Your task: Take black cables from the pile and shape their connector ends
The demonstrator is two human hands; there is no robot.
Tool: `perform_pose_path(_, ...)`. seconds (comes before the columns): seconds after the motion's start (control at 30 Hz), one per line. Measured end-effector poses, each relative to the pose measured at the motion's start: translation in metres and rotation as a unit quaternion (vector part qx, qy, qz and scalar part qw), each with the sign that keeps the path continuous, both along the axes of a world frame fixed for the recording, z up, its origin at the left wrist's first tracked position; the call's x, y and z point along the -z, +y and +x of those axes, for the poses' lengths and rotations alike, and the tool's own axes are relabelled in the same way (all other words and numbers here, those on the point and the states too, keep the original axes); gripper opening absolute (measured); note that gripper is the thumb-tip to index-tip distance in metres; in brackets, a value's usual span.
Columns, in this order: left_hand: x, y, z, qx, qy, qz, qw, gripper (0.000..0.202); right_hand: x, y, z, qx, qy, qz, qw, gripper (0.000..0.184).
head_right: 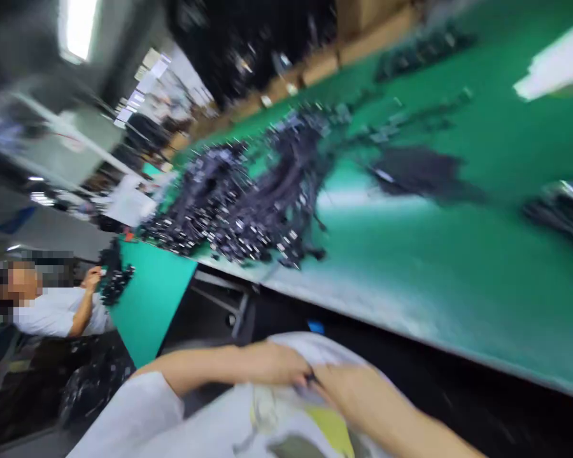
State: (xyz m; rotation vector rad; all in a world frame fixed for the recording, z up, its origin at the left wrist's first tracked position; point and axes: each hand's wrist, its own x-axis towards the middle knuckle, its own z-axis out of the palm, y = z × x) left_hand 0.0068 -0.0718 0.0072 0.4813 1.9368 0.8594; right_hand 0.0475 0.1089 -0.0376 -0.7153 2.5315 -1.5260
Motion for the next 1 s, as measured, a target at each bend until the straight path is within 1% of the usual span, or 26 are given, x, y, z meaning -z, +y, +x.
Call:
perform_pose_path(0.03,0.003,-0.004,0.005,0.036,0.029,0.006,0.999,0.033,0.001,0.000,0.010,-0.047,-0.016,0.058,0.997,0.039)
perform_pose_path(0.07,0.007,-0.008,0.008,0.054,0.052,0.017,0.997,0.032,0.001,0.001,0.016,-0.074,-0.045,0.102,0.991,0.034)
perform_pose_path(0.1,0.012,-0.012,0.009,0.058,0.068,0.025,0.996,0.035,0.002,0.004,0.019,-0.102,-0.075,0.121,0.985,0.030)
perform_pose_path(0.13,0.018,-0.015,0.010,0.059,0.071,0.024,0.995,0.039,0.005,0.009,0.020,-0.122,-0.104,0.113,0.981,0.027)
perform_pose_path(0.17,0.023,-0.018,0.010,0.053,0.073,0.018,0.996,0.041,0.009,0.016,0.020,-0.131,-0.137,0.082,0.978,0.025)
perform_pose_path(0.2,0.026,-0.019,0.010,0.041,0.073,0.010,0.996,0.044,0.014,0.025,0.020,-0.125,-0.164,0.039,0.978,0.025)
perform_pose_path(0.23,0.028,-0.021,0.011,0.025,0.071,-0.003,0.997,0.046,0.020,0.035,0.020,-0.096,-0.187,0.001,0.978,0.028)
perform_pose_path(0.27,0.028,-0.021,0.012,0.005,0.067,-0.016,0.998,0.048,0.028,0.044,0.020,-0.046,-0.202,-0.018,0.978,0.031)
perform_pose_path(0.3,0.026,-0.021,0.013,-0.018,0.060,-0.027,0.998,0.049,0.036,0.053,0.021,0.020,-0.208,-0.009,0.978,0.035)
perform_pose_path(0.33,0.024,-0.021,0.014,-0.043,0.050,-0.033,0.997,0.051,0.046,0.061,0.021,0.089,-0.206,0.030,0.974,0.038)
perform_pose_path(0.37,0.023,-0.021,0.015,-0.068,0.037,-0.034,0.996,0.052,0.057,0.066,0.019,0.154,-0.196,0.088,0.964,0.040)
perform_pose_path(0.4,0.021,-0.020,0.016,-0.097,0.021,-0.024,0.995,0.053,0.068,0.070,0.016,0.202,-0.184,0.147,0.951,0.040)
perform_pose_path(0.43,0.020,-0.018,0.016,-0.131,0.002,-0.005,0.991,0.052,0.080,0.072,0.010,0.225,-0.170,0.196,0.939,0.039)
perform_pose_path(0.47,0.020,-0.017,0.016,-0.170,-0.019,0.022,0.985,0.051,0.090,0.073,0.003,0.223,-0.156,0.232,0.934,0.039)
perform_pose_path(0.53,0.021,-0.014,0.013,-0.248,-0.061,0.084,0.963,0.047,0.106,0.072,-0.011,0.181,-0.131,0.276,0.935,0.041)
perform_pose_path(0.57,0.022,-0.013,0.012,-0.278,-0.079,0.113,0.951,0.044,0.111,0.071,-0.017,0.155,-0.121,0.291,0.936,0.042)
perform_pose_path(0.63,0.024,-0.012,0.009,-0.306,-0.098,0.150,0.935,0.042,0.116,0.069,-0.025,0.117,-0.107,0.319,0.934,0.044)
perform_pose_path(0.73,0.026,-0.011,0.006,-0.324,-0.109,0.178,0.923,0.041,0.116,0.063,-0.028,0.099,-0.103,0.329,0.933,0.044)
perform_pose_path(0.83,0.029,-0.009,0.005,-0.355,-0.139,0.221,0.898,0.039,0.118,0.051,-0.029,0.081,-0.103,0.329,0.935,0.038)
perform_pose_path(0.9,0.029,-0.009,0.005,-0.366,-0.158,0.245,0.884,0.039,0.118,0.044,-0.030,0.073,-0.105,0.332,0.934,0.036)
perform_pose_path(0.97,0.026,-0.010,0.005,-0.362,-0.166,0.255,0.881,0.040,0.112,0.043,-0.028,0.077,-0.109,0.342,0.930,0.034)
perform_pose_path(1.0,0.024,-0.011,0.005,-0.360,-0.167,0.257,0.881,0.041,0.105,0.045,-0.026,0.078,-0.110,0.347,0.928,0.032)
